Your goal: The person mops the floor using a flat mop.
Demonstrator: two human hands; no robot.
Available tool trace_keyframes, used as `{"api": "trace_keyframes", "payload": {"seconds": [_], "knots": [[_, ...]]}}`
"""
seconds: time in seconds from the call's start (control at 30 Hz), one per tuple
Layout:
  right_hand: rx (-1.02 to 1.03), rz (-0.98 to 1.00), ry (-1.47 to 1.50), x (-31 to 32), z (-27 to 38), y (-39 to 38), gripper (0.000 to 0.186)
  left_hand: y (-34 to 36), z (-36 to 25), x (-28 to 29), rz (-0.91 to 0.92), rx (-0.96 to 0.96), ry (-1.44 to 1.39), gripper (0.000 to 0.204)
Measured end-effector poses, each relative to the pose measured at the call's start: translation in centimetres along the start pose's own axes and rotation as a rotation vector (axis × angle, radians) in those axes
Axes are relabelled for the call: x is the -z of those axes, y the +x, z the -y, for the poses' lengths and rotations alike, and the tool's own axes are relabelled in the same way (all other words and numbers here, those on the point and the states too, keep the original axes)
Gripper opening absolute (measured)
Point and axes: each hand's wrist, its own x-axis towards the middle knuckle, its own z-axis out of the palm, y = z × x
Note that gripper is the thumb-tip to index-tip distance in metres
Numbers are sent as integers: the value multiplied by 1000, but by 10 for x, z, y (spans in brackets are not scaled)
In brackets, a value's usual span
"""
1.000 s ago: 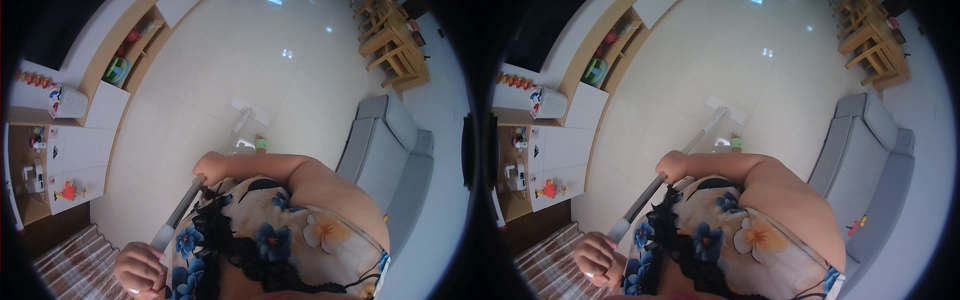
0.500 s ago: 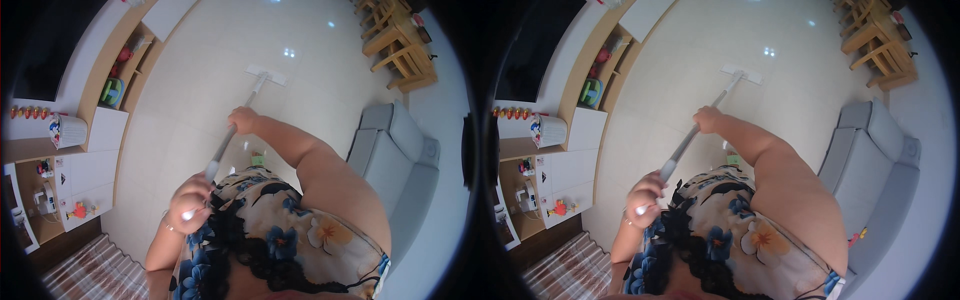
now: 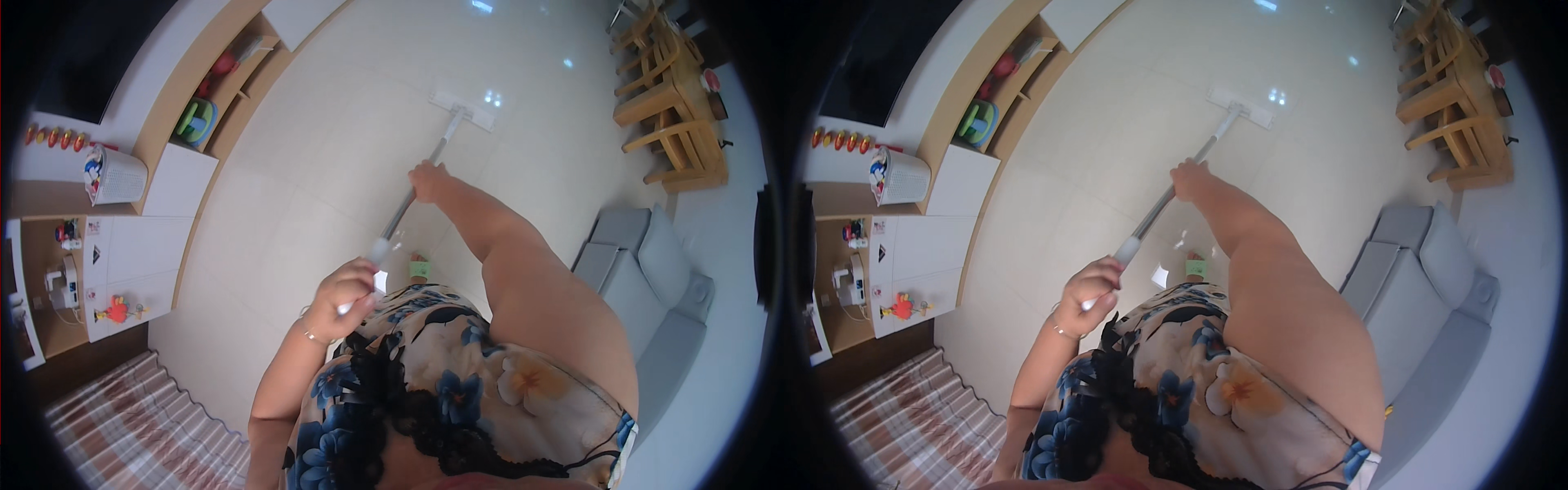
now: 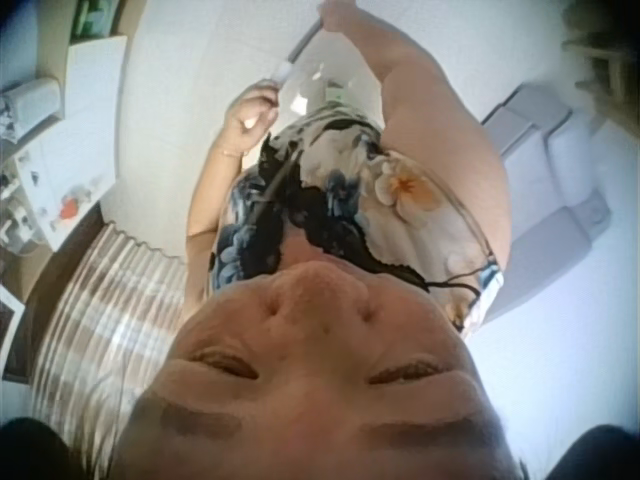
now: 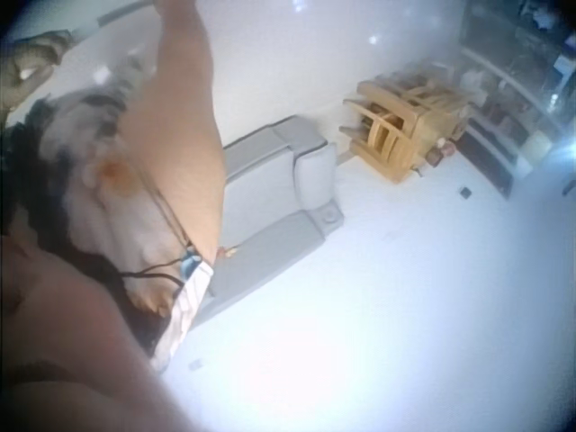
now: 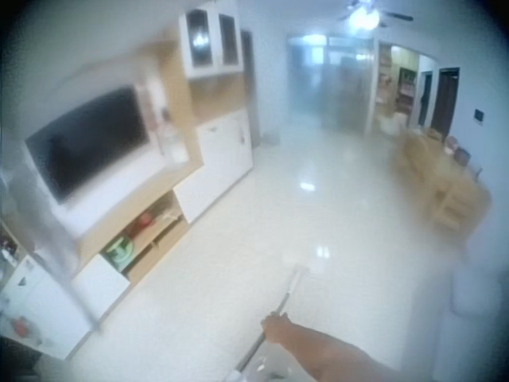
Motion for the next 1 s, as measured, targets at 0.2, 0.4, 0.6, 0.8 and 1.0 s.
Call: {"api": "trace_keyframes", "payload": {"seconds": [0.2, 0.4, 0.6, 0.8, 1.0], "knots": [[401, 172, -5, 3, 137, -50, 33, -116, -93, 55, -48, 10, 83, 18], [898, 240, 137, -12, 317, -124, 45, -259, -219, 77, -245, -12, 160, 34], [1239, 351, 205, -27, 474, -205, 28, -369, -334, 99, 73, -41, 281, 27], [1337, 411, 279, -31, 545, -218, 22, -416, -363, 82, -208, -10, 345, 29], [1158, 248, 259, -35, 545, -155, 18, -438, -302, 109, -630, -9, 375, 22]]}}
